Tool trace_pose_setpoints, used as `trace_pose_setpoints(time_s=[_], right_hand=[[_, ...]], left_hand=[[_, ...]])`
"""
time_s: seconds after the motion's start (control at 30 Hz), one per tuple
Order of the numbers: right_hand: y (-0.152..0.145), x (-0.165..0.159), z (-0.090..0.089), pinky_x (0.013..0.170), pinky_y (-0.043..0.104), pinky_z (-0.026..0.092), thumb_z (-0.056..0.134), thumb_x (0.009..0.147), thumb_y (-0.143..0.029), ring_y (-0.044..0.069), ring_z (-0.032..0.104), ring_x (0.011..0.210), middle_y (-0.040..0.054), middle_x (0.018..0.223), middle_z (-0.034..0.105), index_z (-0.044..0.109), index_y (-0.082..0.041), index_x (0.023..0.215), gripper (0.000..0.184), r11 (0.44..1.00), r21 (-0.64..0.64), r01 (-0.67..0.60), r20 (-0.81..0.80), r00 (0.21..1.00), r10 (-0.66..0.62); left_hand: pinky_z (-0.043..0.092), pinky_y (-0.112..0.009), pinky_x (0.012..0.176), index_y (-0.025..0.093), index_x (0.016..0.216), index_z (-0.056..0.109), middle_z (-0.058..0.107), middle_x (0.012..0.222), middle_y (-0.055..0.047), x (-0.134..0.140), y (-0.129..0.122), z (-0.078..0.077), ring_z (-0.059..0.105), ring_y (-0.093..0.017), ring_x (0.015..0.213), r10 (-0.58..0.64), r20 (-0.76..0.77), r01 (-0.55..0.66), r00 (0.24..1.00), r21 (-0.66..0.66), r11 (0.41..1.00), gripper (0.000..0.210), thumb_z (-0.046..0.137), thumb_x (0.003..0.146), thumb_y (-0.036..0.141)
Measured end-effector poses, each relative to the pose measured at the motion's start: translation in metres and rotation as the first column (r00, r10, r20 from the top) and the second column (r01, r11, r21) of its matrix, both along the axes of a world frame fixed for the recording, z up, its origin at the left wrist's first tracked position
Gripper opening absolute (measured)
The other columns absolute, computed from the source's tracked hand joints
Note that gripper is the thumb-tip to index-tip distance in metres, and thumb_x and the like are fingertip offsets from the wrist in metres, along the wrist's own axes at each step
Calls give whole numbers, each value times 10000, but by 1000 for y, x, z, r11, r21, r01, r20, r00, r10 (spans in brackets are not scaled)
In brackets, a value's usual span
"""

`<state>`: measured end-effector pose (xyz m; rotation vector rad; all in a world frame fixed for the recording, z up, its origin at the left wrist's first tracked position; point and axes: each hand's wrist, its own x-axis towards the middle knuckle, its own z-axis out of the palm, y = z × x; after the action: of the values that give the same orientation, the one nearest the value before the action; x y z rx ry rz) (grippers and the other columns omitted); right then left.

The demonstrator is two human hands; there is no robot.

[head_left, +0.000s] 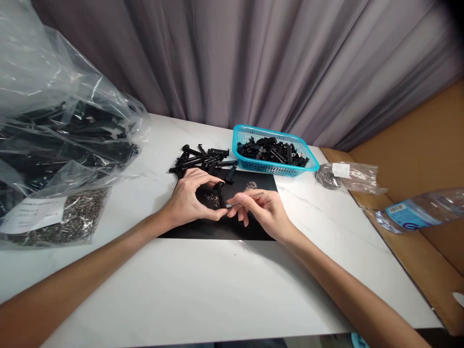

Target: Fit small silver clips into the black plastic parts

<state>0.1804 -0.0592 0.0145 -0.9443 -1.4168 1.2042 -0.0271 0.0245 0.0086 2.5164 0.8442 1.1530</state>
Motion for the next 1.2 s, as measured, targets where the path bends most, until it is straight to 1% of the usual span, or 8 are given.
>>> trace_pose_setpoints(time_s=[0.37, 0.53, 0.77, 0.93, 1.0, 1.07, 1.13, 1.2], right_hand=[[-1, 1, -1, 482, 259, 528, 683, 965, -512, 139, 641, 580, 71, 760, 778, 818, -158, 940, 380, 1000, -9, -6, 1, 1000, 6], [-1, 2, -2, 482, 258, 532, 680, 965, -523, 136, 640, 572, 73, 761, 777, 815, -152, 942, 395, 1000, -3, -17, -3, 1000, 17], [-1, 1, -3, 481, 266, 531, 687, 949, -556, 135, 630, 554, 68, 751, 774, 803, -155, 902, 421, 1000, -26, -17, 1, 1000, 17], [2, 4, -1, 515, 276, 523, 673, 948, -589, 136, 617, 566, 59, 765, 768, 794, -159, 938, 447, 999, -26, -38, 41, 998, 39], [4, 8, 3, 514, 270, 487, 635, 972, -602, 126, 574, 547, 33, 712, 724, 778, -170, 913, 459, 1000, 15, 16, 74, 997, -17], [7, 15, 8, 523, 271, 443, 567, 1010, -614, 120, 521, 538, 3, 648, 637, 740, -185, 845, 490, 982, 109, 157, 116, 979, -169], [10, 24, 12, 584, 288, 435, 472, 1055, -610, 131, 503, 587, -1, 662, 573, 665, -202, 771, 533, 925, 235, 298, 172, 924, -342], [13, 36, 13, 702, 322, 451, 375, 1097, -573, 161, 519, 697, 16, 729, 555, 576, -218, 724, 553, 862, 371, 345, 280, 844, -458]], left_hand=[[503, -442, 915, 227, 972, 722, 713, 837, -5, 1, -1, 1, 645, -237, 828, -4, 6, 4, 1000, -44, 999, 414, 823, 593, 359], [513, -433, 889, 217, 966, 721, 709, 832, -12, 2, -1, 1, 645, -241, 833, -18, 18, 19, 1000, -35, 999, 407, 825, 596, 353], [508, -444, 942, 228, 982, 714, 709, 821, -6, 1, -2, 2, 648, -252, 868, -15, -12, 15, 1000, -37, 999, 427, 832, 593, 361], [501, -450, 1001, 240, 1069, 729, 741, 927, -21, 0, 2, 1, 662, -271, 963, -5, -57, 1, 998, -76, 997, 506, 841, 600, 393], [500, -456, 1011, 240, 1109, 731, 754, 957, -28, -1, 3, 1, 660, -283, 1003, -6, -68, -1, 998, -110, 994, 535, 850, 617, 412], [494, -467, 1030, 240, 1136, 733, 765, 975, -34, -1, 4, 0, 651, -292, 1038, -13, -74, 2, 997, -135, 991, 551, 858, 642, 448], [487, -480, 1052, 242, 1156, 735, 775, 994, -38, -2, 4, -1, 638, -299, 1074, -28, -79, 16, 996, -154, 988, 570, 869, 654, 478], [487, -492, 1068, 247, 1167, 736, 784, 1013, -41, -2, 4, -2, 621, -308, 1119, -40, -73, 27, 997, -170, 985, 591, 881, 651, 494]])
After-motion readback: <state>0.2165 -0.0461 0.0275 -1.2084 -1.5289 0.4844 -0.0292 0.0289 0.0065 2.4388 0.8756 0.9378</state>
